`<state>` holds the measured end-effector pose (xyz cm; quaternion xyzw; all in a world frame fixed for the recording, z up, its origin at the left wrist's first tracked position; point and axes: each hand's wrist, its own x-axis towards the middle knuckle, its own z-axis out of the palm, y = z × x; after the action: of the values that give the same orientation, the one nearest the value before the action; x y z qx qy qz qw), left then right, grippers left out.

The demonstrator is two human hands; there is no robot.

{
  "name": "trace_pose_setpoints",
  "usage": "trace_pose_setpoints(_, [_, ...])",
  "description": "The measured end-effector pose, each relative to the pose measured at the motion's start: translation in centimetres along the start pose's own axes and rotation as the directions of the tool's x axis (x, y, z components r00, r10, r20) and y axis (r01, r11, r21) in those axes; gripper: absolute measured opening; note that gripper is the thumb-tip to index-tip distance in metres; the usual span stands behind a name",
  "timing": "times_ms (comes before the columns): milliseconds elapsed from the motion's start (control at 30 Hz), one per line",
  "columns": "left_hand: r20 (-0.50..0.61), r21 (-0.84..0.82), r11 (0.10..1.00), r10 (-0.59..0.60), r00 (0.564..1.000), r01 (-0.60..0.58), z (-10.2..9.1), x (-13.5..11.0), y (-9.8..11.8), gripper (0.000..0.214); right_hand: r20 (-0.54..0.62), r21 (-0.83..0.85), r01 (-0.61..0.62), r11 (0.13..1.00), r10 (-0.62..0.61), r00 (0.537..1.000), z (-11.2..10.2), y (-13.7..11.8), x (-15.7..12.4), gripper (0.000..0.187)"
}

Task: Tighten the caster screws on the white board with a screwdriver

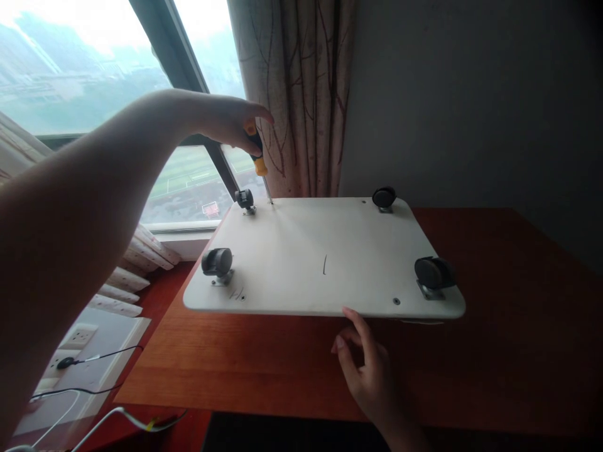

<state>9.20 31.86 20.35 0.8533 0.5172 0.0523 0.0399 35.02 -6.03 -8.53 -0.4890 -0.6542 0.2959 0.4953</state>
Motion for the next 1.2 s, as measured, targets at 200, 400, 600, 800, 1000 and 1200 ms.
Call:
trace_pose_setpoints(200, [0.0, 0.106, 0.94, -0.325, 0.946, 0.323, 1.0, 1.1, -0.9, 0.058, -0.007, -0.004, 0.011, 1.0, -0.011, 1.0, 0.1, 0.1, 0.0, 0.053])
trace_pose_setpoints(400, [-0.04, 0.084, 0.975, -0.201, 0.979, 0.204, 0.4, 1.7, -1.7, 0.042, -0.002, -0.006, 0.005, 1.0, -0.005, 1.0, 0.0, -0.1, 0.2, 0.051])
trace_pose_setpoints(600, [0.066, 0.128, 0.972, -0.208, 0.976, 0.199, -0.5, 0.7, -1.8, 0.065, 0.0, -0.003, -0.006, 1.0, 0.006, 1.0, 0.0, -0.2, 0.1, 0.05])
trace_pose_setpoints(800, [0.041, 0.104, 0.976, -0.199, 0.979, 0.194, -0.5, -0.1, -1.4, 0.065, -0.004, -0.004, 0.001, 1.0, -0.001, 1.0, 0.0, -0.2, 0.1, 0.051])
trace_pose_setpoints(1000, [0.049, 0.111, 0.989, -0.099, 0.994, 0.093, -0.7, 0.6, -0.6, 0.061, 0.003, -0.004, -0.003, 1.0, 0.004, 1.0, 0.0, 0.0, 0.0, 0.052])
trace_pose_setpoints(1200, [0.058, 0.127, 0.978, -0.175, 0.983, 0.167, -0.6, 0.8, -1.2, 0.058, 0.007, 0.007, -0.006, 1.0, 0.006, 1.0, 0.0, -0.1, 0.0, 0.052])
